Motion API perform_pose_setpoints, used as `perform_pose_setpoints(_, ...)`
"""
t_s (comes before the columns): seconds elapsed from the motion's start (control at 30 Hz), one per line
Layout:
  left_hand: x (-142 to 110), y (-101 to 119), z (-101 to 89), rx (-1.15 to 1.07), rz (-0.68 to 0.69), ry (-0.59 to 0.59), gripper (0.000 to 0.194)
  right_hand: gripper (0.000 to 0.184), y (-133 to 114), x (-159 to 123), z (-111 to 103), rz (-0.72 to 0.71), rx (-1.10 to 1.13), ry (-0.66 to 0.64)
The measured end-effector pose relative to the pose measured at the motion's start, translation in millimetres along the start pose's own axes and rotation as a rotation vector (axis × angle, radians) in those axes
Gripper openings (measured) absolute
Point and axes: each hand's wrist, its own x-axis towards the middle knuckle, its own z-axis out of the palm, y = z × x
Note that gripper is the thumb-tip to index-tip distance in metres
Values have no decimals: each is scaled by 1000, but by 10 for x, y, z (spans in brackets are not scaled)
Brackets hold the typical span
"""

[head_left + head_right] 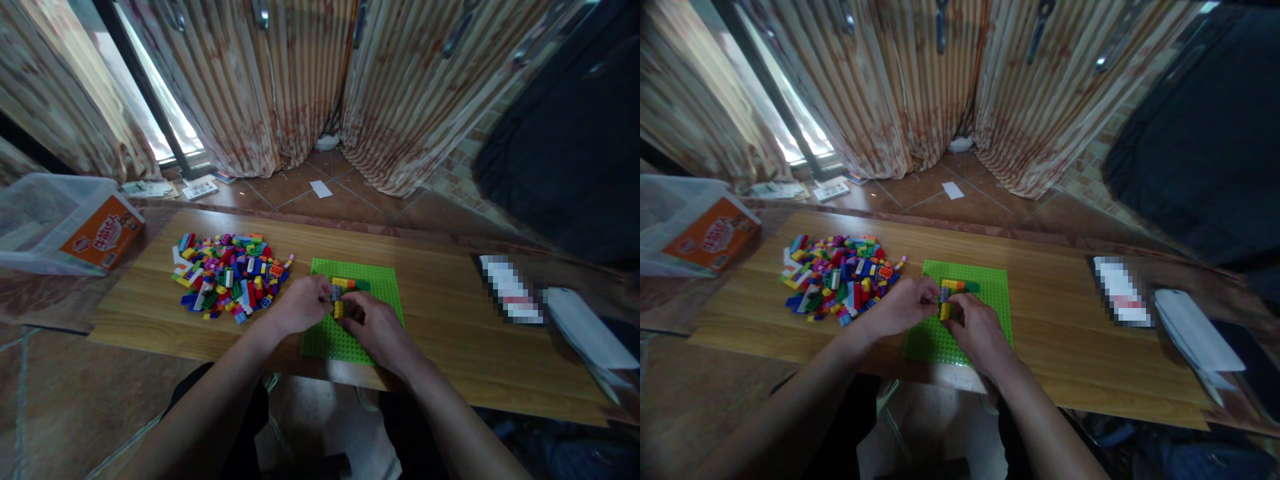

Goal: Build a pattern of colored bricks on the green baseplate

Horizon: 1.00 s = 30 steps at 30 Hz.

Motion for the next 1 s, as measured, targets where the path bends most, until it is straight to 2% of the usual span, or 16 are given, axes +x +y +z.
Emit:
perform_pose_setpoints(0.2, -6, 4, -1, -15, -6, 4, 17, 23, 17, -9, 5, -25, 10, 4)
perform_pose_setpoints(0.8, 1, 22, 30, -12, -73, 67, 14, 28, 33, 18, 72, -40, 18, 53)
perform_pose_setpoints(1.0, 32, 45, 57, 38, -151, 84, 15, 23, 37, 32, 84, -24, 23, 64)
